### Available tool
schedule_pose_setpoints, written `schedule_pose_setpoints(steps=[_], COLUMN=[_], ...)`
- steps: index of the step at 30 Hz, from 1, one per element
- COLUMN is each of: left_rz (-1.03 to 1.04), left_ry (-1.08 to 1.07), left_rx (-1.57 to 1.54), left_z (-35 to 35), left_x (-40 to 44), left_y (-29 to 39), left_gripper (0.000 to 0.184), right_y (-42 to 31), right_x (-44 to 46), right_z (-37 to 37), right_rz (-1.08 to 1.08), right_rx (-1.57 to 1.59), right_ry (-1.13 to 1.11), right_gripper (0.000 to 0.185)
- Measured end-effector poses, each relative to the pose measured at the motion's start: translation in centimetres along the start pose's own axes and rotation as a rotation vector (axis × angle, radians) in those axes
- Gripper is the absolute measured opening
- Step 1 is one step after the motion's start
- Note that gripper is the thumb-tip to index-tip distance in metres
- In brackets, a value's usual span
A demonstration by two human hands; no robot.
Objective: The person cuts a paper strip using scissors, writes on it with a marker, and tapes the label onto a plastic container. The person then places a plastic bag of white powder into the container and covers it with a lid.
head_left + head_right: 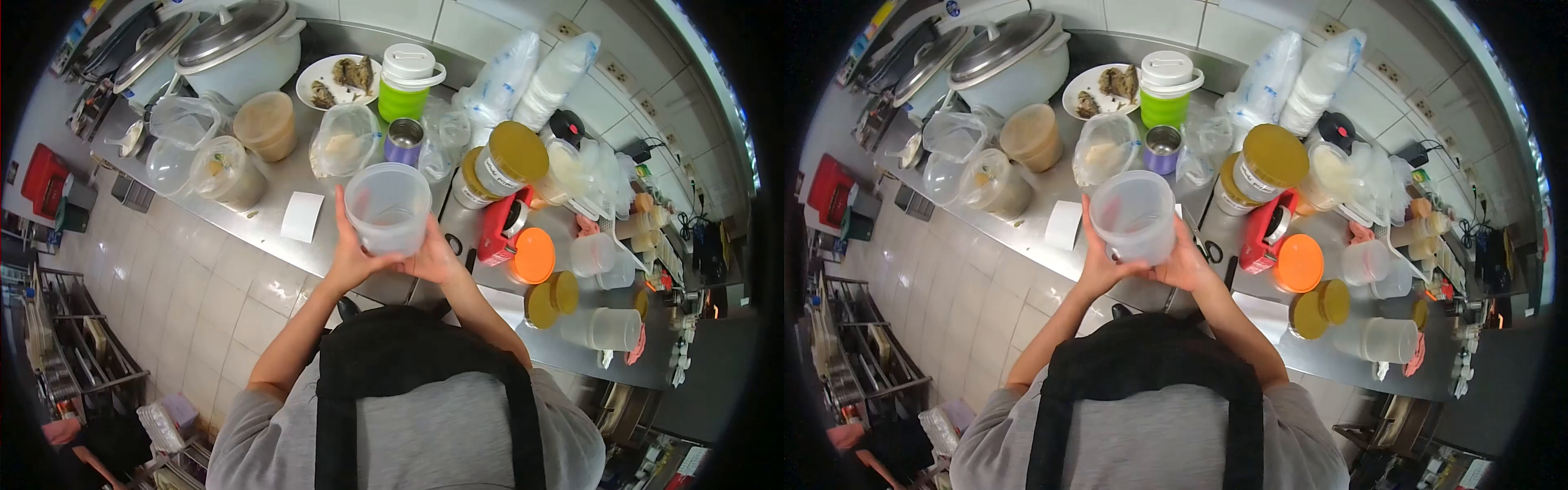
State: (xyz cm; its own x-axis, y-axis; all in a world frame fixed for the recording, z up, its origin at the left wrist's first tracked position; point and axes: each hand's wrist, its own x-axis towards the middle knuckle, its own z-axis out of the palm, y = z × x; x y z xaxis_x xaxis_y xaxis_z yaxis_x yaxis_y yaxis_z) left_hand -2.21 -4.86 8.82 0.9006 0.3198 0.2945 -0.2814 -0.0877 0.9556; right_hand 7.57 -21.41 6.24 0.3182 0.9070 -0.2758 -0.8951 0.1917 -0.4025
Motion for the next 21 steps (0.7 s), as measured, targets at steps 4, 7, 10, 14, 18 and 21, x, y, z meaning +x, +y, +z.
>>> schedule_pose_setpoints(steps=[4, 7, 10, 14, 18, 21], left_rz=[0.048, -0.023, -0.041, -0.007, -0.102, -0.208], left_ry=[0.265, 0.381, 0.423, 0.310, 0.217, 0.461], left_rx=[0.324, 0.641, 0.668, 0.668, 0.903, 0.990], left_z=[-1.2, -2.4, -2.2, -1.1, -3.8, -7.8], left_x=[0.2, -0.1, -0.4, -1.4, -2.5, -2.5], left_y=[-3.4, -5.7, -8.4, -10.0, -9.6, -10.6], left_gripper=[0.147, 0.146, 0.146, 0.130, 0.105, 0.075], right_y=[-0.2, -0.9, -1.7, -2.5, -2.3, -2.3], right_x=[1.2, -0.7, -2.5, -3.1, -2.3, -2.9], right_z=[-1.9, -5.1, -6.7, -8.1, -7.3, -5.5], right_rz=[0.039, -0.263, -0.426, -0.535, -0.583, -0.503], right_rx=[-0.586, -1.435, -1.622, -1.693, -1.733, -1.868], right_ry=[0.563, 0.725, 0.949, 0.906, 0.832, 0.885], right_gripper=[0.069, 0.042, 0.021, 0.015, 0.012, 0.010])
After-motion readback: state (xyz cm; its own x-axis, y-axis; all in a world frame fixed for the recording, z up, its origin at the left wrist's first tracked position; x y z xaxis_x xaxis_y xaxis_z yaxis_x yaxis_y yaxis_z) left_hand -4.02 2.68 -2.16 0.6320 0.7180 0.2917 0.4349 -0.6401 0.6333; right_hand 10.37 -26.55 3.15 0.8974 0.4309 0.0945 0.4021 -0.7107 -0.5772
